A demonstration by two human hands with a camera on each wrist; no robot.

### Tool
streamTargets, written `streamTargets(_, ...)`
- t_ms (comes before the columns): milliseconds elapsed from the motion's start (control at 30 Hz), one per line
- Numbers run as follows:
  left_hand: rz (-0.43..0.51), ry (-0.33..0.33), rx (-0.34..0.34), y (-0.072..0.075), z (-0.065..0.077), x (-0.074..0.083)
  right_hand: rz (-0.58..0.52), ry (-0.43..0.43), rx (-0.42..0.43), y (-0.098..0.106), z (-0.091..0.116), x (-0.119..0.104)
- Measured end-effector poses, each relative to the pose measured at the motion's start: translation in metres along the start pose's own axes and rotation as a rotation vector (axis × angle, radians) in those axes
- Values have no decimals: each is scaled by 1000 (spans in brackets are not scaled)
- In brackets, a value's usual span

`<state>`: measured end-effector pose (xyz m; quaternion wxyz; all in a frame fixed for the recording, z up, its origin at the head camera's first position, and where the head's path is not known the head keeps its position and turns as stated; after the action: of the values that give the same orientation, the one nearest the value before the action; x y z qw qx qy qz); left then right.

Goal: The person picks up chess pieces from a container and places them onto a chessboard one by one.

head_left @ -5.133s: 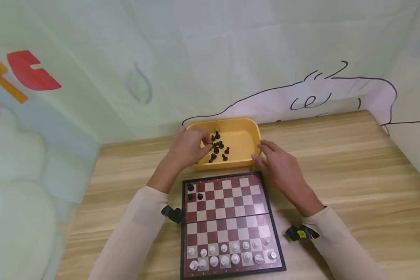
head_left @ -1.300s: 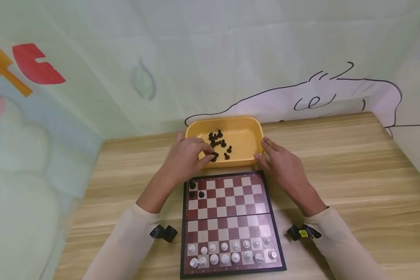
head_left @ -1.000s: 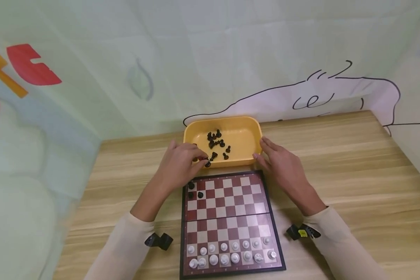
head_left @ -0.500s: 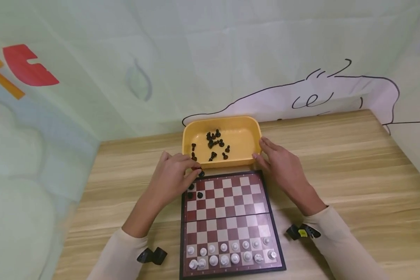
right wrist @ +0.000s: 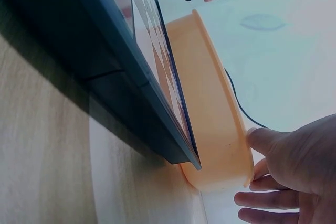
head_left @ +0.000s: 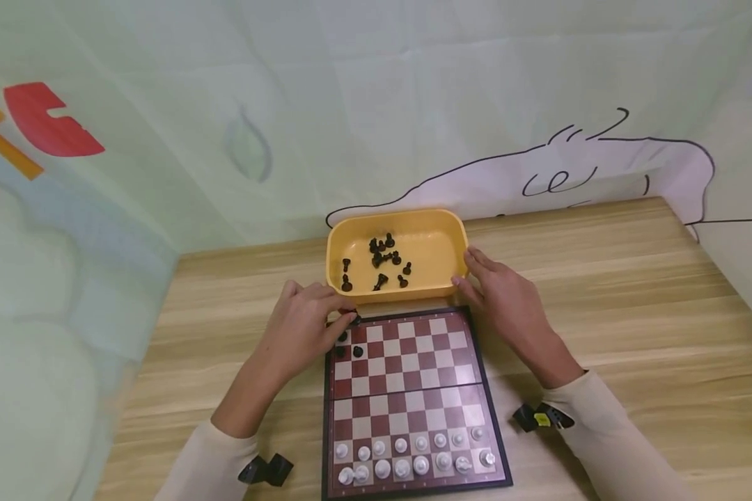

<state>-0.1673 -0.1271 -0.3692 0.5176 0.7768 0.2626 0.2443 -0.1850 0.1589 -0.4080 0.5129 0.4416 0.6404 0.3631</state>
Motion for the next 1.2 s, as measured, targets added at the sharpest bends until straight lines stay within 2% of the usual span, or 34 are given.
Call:
streamTargets(367, 10, -9, -50, -4, 3, 4, 13, -14, -4, -1, 1, 1)
streamTargets(800, 22, -21, -54, -13, 4, 5, 14, 18, 9, 1, -1, -1)
streamTargets(1200, 24, -2, -95, -19, 9, 5, 16, 10, -10, -1, 0, -1)
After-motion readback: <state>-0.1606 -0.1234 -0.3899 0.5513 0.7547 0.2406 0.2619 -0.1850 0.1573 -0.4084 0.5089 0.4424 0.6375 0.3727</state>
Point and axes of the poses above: each hand's wrist, its own z-axis away from the middle knuckle, its own y-axis out of the back of the hand, x = y × z, the point moved 4 cm from there along -z, towards the middle knuckle, and after that the axes turned 11 degrees about -y, right-handed, at the moved point
